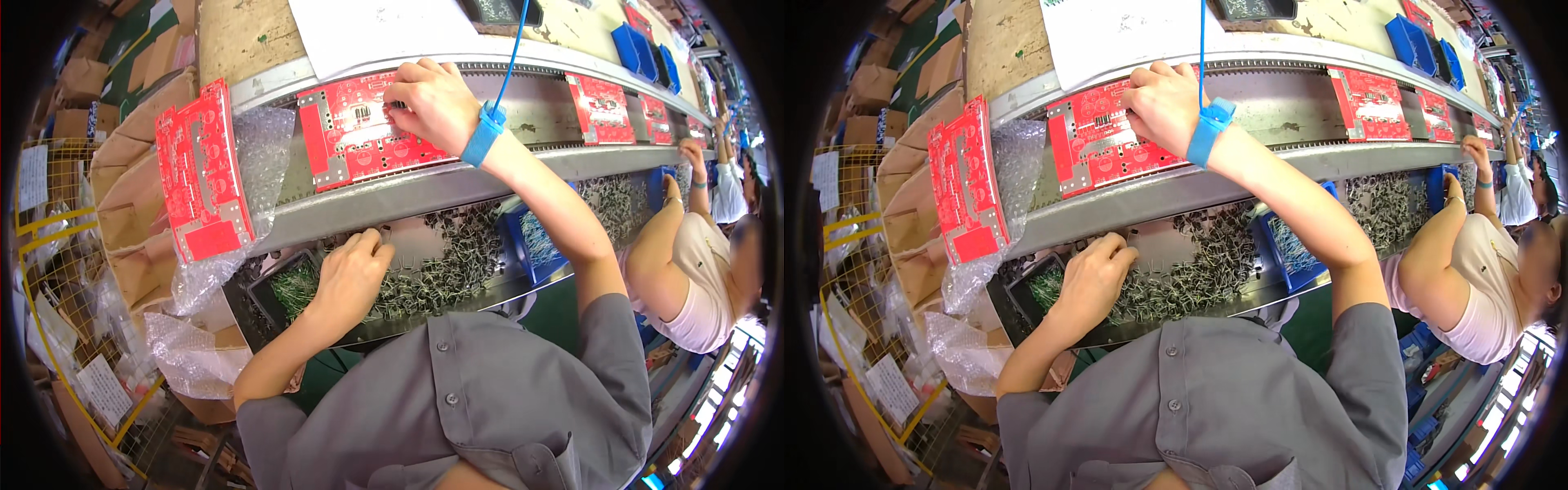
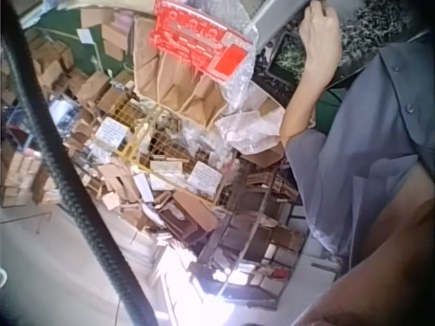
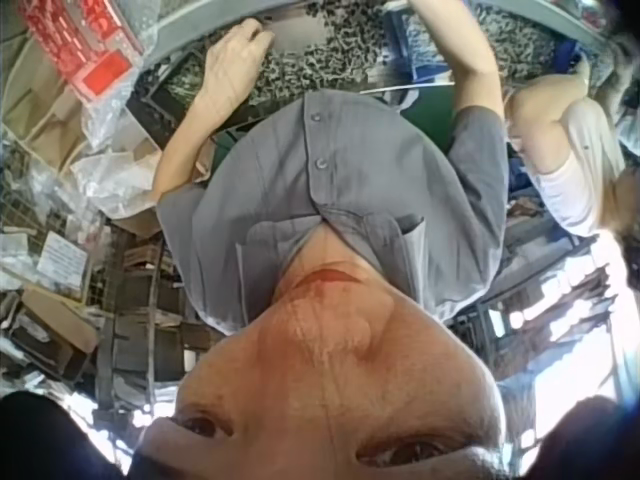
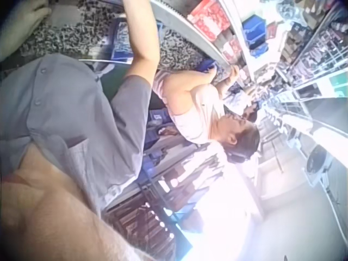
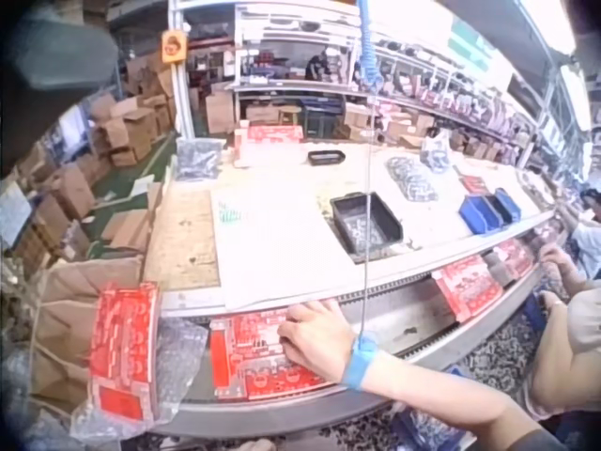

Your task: The person assembles circuit boards along an assembly line by taking electronic components from bins, inserting them into the boards by hand, and sliding the boards along the conveyor track.

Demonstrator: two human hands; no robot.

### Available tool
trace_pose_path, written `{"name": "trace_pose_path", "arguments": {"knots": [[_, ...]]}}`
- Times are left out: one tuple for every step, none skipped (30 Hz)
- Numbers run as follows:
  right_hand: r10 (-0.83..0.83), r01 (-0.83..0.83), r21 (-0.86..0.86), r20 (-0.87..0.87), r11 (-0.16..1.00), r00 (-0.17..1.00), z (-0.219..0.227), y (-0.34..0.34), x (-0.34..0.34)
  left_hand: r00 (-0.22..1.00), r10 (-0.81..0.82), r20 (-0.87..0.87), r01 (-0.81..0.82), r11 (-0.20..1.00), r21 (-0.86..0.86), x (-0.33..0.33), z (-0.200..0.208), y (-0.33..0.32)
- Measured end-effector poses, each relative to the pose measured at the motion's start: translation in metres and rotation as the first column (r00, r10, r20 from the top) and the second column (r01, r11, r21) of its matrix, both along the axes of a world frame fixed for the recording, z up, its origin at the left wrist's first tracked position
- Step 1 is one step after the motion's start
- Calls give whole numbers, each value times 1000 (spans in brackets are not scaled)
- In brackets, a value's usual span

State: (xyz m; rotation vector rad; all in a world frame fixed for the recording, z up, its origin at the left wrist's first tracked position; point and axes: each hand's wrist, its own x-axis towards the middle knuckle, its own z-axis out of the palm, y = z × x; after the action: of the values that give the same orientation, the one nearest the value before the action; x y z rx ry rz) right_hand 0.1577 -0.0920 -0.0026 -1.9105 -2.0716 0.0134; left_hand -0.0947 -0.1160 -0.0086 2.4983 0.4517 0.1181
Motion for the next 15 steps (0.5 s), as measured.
{"name": "trace_pose_path", "arguments": {"knots": [[5, -5, -10, 3, 1000, 1000, 1, 0, 0, 1000, 1, 0, -1, 1000, -1, 0, 2, 0], [6, -6, -12, 3, 1000, 1000, 2, 1, 0, 1000, 17, 8, -17, 1000, -7, 0, 4, -1], [-3, 5, -44, 32, 999, 999, 4, 2, -1, 999, 33, 17, -33, 999, -13, 1, 5, -2], [-11, 16, -76, 61, 997, 998, 5, 2, -1, 999, 34, 17, -34, 999, -14, 0, 5, -2], [-10, 15, -77, 62, 997, 998, 6, 2, -1, 999, 37, -18, -38, 999, -28, -1, 5, -3], [-3, 8, -80, 55, 997, 998, 6, 3, -1, 998, 40, -53, -42, 998, -40, -1, 5, -3], [3, 1, -83, 48, 997, 999, 6, 4, 0, 998, 42, -52, -44, 998, -41, -2, 4, -4], [5, -1, -83, 49, 997, 999, 7, 5, 1, 997, 66, -46, -70, 994, -86, -3, 3, -4], [-4, 5, -101, 5, 995, 1000, 9, 5, 1, 995, 91, -41, -96, 987, -132, -4, 2, -4], [-15, 10, -119, -38, 993, 999, 10, 6, 2, 995, 92, -41, -97, 986, -133, -4, 2, -4], [-14, 9, -120, -38, 993, 999, 9, 7, 3, 995, 98, -17, -100, 975, -201, -4, 3, -3], [-2, -7, -115, -80, 993, 997, 7, 7, 6, 994, 105, 6, -99, 959, -267, -4, 3, -2], [10, -23, -110, -121, 994, 993, 5, 8, 7, 995, 104, 7, -99, 959, -266, -4, 4, -1], [9, -23, -109, -120, 994, 993, 5, 8, 8, 994, 109, 33, -95, 954, -284, -3, 4, -1], [9, -23, -106, -128, 994, 992, 5, 8, 7, 992, 114, 59, -91, 950, -300, -2, 5, 0]]}}
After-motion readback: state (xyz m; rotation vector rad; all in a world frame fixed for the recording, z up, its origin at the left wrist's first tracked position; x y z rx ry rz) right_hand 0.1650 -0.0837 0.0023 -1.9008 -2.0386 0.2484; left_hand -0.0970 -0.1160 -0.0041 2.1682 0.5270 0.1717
